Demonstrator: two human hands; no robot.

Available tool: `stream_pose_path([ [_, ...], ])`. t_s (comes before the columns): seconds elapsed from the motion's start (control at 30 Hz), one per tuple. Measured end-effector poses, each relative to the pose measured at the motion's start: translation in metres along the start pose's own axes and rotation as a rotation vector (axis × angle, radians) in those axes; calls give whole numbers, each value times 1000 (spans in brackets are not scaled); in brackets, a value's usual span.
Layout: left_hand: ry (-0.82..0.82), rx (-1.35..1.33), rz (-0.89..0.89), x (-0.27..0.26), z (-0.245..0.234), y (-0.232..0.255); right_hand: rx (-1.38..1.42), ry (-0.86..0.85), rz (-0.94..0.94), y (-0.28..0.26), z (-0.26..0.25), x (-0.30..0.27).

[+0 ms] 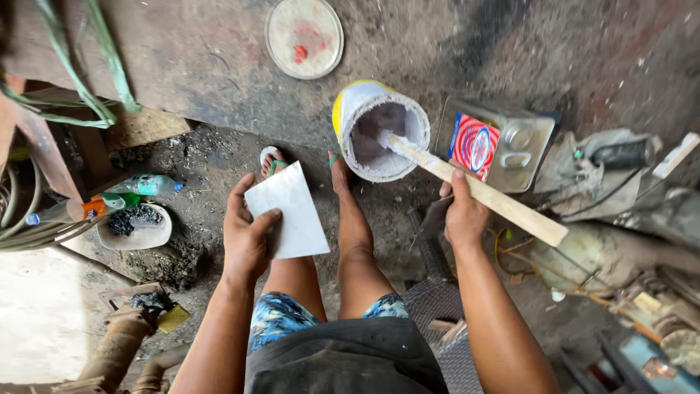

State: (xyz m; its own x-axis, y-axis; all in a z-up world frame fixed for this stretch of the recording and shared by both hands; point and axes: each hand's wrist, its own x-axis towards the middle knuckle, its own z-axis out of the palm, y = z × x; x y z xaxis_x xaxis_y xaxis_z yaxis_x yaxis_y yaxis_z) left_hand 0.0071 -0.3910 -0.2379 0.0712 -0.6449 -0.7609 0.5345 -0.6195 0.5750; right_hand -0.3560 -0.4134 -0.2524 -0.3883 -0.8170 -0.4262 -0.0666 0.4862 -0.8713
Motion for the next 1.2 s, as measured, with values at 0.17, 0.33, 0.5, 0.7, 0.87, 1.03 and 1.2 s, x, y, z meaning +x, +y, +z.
stream_pose_path([
  [0.17, -188, -287, -329, 25, -7, 3, -10, 108, -16, -55, -5, -50],
  [0.33, -219, -201, -428, 47, -18, 1, -271, 271, -231, -76, -16, -99],
  [0.5, -272, 35, -164, 63, -9, -17, 251, 240, -91, -68, -72, -123],
  [0.7, -353, 80, 12, 75, 44, -41, 572, 138, 145, -82, -154, -148],
  [0.87, -448, 67, 53, 94, 90, -49, 445, 19, 348, -97, -233, -143],
  [1.03, -441, 244, 123, 96, 122, -49, 673, 21, 338, -89, -219, -149],
  [1.2, -461, 129, 44, 90, 129, -52, 387, -506, 262, -62, -233, -114],
])
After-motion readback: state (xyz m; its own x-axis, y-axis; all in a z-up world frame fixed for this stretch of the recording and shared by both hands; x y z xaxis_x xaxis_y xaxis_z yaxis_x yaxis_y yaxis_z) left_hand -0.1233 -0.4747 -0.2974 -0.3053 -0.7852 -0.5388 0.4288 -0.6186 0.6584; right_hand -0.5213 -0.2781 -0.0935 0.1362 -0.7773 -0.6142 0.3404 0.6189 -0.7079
